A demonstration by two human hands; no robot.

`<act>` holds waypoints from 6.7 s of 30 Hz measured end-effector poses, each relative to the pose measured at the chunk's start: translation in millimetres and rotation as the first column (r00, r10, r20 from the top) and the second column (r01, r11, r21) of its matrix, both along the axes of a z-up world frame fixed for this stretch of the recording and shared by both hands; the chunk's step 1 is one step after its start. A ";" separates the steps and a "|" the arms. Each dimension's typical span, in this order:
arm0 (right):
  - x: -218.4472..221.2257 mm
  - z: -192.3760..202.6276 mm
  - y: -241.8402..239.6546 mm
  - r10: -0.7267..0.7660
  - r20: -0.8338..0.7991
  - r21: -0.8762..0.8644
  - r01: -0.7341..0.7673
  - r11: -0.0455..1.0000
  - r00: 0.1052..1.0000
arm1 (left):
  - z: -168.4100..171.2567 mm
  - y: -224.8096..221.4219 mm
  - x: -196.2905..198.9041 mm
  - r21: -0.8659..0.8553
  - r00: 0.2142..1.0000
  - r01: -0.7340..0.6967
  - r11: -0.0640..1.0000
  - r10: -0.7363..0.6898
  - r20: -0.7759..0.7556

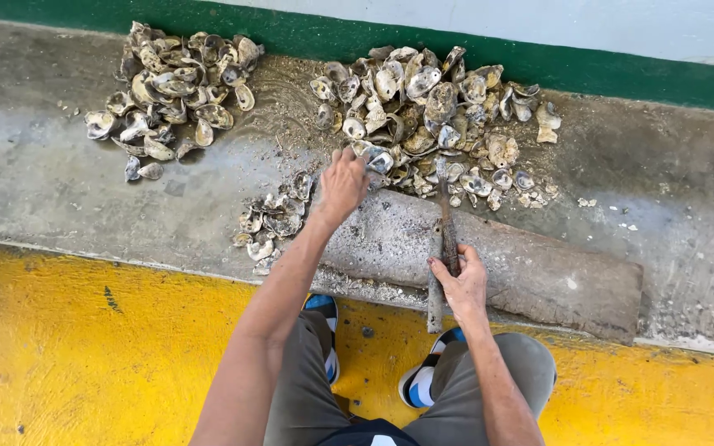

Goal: Breaking oyster shells on a concrete block using a metal rod.

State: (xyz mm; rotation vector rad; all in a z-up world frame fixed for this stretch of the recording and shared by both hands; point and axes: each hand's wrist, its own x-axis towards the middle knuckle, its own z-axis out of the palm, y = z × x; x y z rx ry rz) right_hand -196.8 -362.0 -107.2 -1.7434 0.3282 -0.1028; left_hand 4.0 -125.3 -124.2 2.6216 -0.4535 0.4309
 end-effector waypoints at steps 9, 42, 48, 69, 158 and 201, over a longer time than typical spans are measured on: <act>-0.4 8.8 -0.6 0.002 0.243 0.121 -0.033 0.992 0.970 | 2.0 -3.6 -43.0 -0.313 0.992 -0.002 0.950 -0.037 -0.118; -13.6 32.9 31.6 0.276 0.187 -0.540 -0.136 0.831 0.943 | 13.1 -24.4 -165.6 -0.519 0.945 -0.213 0.828 0.039 -0.325; -6.9 -1.9 23.2 0.284 0.057 -0.439 -0.232 0.868 0.957 | 21.4 -23.6 -225.9 -0.675 0.885 -0.277 0.684 -0.091 -0.456; -57.4 75.2 28.3 0.256 0.298 -0.487 -0.084 0.869 0.920 | 13.0 17.4 -246.7 -0.828 0.739 -0.313 0.465 -0.429 -0.520; -32.6 11.2 33.7 0.128 0.117 -0.071 -0.120 0.990 0.985 | 53.3 -34.7 -280.3 -0.664 0.708 -0.212 0.717 -0.355 -0.610; 23.5 61.5 23.6 0.141 0.063 -0.012 -0.141 0.990 0.988 | 27.3 -33.5 -103.5 -0.715 0.816 -0.015 0.699 -0.404 -0.413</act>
